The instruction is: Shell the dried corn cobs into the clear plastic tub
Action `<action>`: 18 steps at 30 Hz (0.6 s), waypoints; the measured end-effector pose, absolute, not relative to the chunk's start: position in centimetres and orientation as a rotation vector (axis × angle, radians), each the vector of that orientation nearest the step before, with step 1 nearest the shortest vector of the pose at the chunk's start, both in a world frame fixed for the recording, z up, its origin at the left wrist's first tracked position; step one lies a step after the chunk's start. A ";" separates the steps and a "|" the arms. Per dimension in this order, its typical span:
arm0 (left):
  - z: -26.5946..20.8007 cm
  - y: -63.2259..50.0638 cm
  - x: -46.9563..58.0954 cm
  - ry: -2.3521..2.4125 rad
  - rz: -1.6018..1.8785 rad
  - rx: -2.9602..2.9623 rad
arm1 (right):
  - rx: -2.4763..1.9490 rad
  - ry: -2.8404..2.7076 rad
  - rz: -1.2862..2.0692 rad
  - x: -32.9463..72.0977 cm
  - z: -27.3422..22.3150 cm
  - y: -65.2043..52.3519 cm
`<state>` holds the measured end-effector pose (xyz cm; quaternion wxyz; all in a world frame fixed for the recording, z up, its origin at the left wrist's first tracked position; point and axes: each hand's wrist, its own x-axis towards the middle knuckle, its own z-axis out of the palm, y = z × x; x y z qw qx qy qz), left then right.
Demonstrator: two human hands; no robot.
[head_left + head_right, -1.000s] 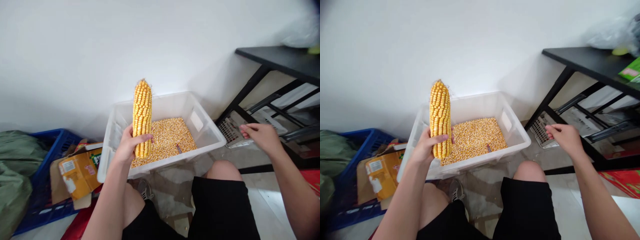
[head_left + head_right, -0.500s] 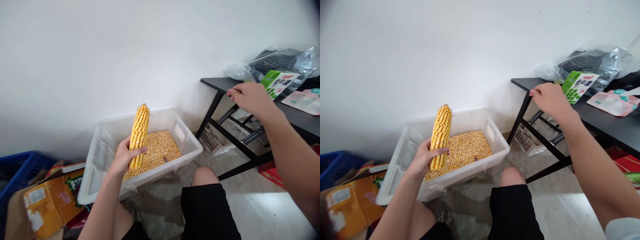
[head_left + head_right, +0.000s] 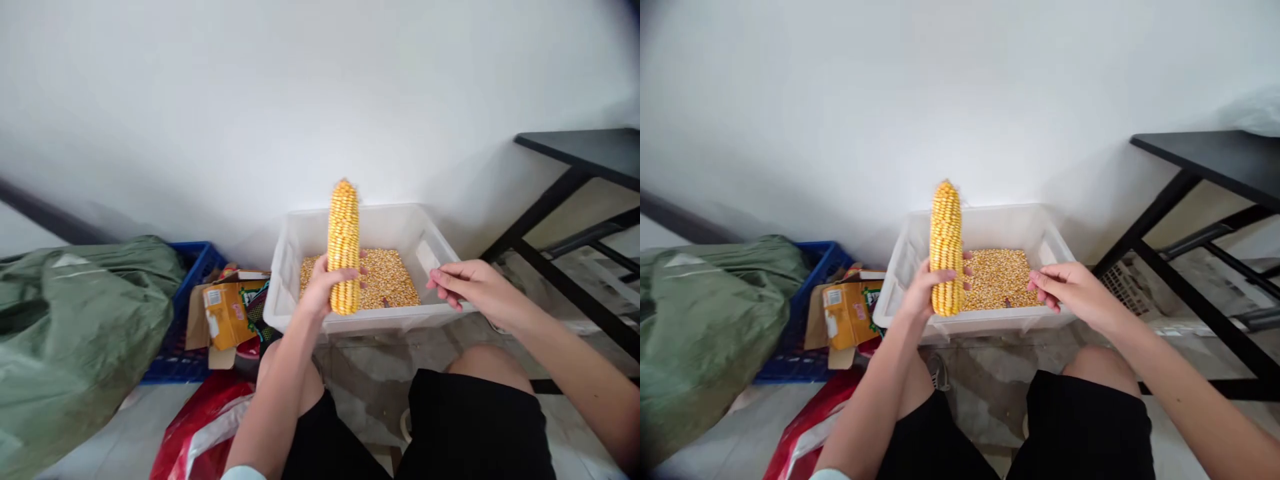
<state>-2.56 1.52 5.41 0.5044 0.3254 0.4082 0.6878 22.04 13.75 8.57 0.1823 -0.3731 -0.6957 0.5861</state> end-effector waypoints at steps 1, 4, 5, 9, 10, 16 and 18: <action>5.3 0.9 -1.6 0.946 1.619 0.807 | -1.023 -1.886 1.769 21.2 7.7 13.0; 5.3 -1.3 1.1 1.003 1.512 0.934 | -0.926 -1.677 2.046 19.2 5.9 10.9; 5.4 -2.1 1.8 1.062 1.498 1.045 | -0.905 -1.620 2.109 18.8 5.6 10.3; 5.8 -5.1 3.3 1.255 1.518 1.433 | -0.914 -1.462 2.257 18.2 4.9 7.7; 5.8 -5.7 3.4 1.272 1.523 1.456 | -0.933 -1.444 2.281 18.3 4.7 7.1; 5.1 -9.0 4.1 1.306 1.451 1.561 | -1.012 -1.387 2.353 18.8 2.8 5.2; 4.9 -9.7 4.6 1.342 1.401 1.615 | -1.006 -1.351 2.442 18.8 2.4 4.8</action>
